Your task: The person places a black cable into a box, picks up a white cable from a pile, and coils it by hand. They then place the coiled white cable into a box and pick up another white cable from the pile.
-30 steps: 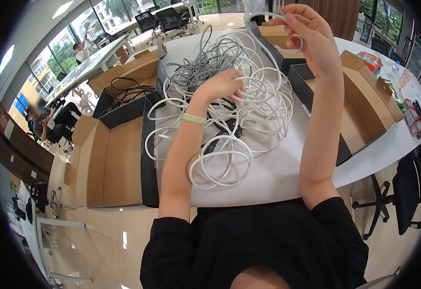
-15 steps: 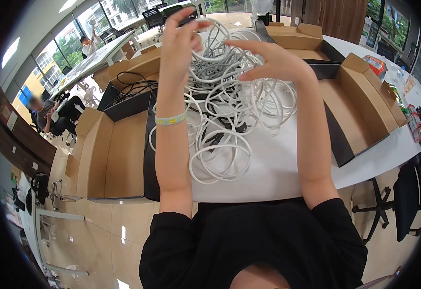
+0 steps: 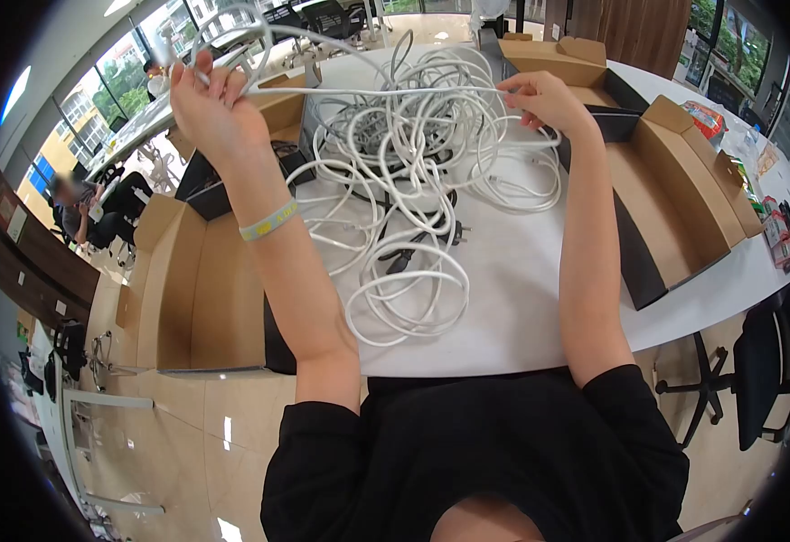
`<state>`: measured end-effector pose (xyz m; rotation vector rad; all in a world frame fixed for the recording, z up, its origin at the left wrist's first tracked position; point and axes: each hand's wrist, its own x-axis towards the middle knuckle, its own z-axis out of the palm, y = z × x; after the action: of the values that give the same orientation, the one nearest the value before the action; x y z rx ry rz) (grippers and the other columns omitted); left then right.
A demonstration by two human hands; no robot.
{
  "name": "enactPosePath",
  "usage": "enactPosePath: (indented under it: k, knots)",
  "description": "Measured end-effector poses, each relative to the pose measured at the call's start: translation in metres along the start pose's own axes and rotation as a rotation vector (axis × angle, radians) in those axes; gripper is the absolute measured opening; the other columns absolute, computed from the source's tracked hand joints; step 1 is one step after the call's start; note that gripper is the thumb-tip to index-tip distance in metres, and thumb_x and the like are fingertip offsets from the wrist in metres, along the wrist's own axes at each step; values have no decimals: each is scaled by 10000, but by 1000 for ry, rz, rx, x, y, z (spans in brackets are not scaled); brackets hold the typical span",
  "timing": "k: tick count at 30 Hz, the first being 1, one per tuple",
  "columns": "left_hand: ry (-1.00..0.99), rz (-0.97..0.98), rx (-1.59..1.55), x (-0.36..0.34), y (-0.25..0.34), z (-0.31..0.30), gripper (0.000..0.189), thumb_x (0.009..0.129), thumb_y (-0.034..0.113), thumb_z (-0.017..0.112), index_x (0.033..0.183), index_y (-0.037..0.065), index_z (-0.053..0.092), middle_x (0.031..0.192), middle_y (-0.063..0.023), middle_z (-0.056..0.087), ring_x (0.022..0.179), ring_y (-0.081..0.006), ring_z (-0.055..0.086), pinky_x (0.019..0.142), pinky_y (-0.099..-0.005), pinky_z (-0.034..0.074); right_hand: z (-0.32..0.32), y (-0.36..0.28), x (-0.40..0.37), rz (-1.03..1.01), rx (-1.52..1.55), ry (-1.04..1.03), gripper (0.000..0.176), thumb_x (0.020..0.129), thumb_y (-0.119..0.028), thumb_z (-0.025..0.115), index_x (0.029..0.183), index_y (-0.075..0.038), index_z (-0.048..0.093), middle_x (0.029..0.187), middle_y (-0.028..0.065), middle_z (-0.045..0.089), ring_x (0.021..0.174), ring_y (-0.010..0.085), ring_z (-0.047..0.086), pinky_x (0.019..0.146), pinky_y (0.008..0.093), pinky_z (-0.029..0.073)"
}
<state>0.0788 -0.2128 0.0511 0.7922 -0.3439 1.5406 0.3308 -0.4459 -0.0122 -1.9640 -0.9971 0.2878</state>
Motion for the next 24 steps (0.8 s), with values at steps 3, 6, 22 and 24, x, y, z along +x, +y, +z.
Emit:
enactPosePath:
  k: [3, 6, 22, 24]
  knots:
    - [-84, -42, 32, -14, -2, 17, 241, 823, 58, 436, 1052, 11, 378, 849, -126, 518, 508, -63, 334, 410, -180, 254, 7, -1, 1, -89, -114, 19, 293, 753, -102, 610, 1041, -44, 597, 786, 77, 611, 565, 114, 555, 517, 241, 451]
    - [-280, -122, 39, -21, -5, 28, 150, 846, 56, 460, 988, 21, 493, 795, -95, 533, 477, -49, 321, 366, -163, 219, 10, -16, -4, -389, -138, 77, 313, 723, -63, 615, 1034, -37, 594, 781, 85, 611, 518, 115, 549, 466, 240, 446]
    - [-260, -171, 83, -30, -5, 32, 184, 843, 87, 472, 1011, 13, 492, 762, -56, 503, 474, -37, 315, 354, -157, 217, -12, -57, -33, -636, 301, 178, 312, 768, -64, 543, 1077, -47, 572, 971, 61, 606, 671, 83, 534, 619, 215, 457]
    - [-325, -173, 63, -33, -3, 36, 185, 844, 91, 470, 1010, 12, 492, 766, -57, 503, 473, -37, 314, 353, -157, 217, -9, -60, -35, -622, 122, 207, 339, 753, -109, 580, 1089, -64, 570, 974, 61, 605, 669, 91, 535, 614, 226, 455]
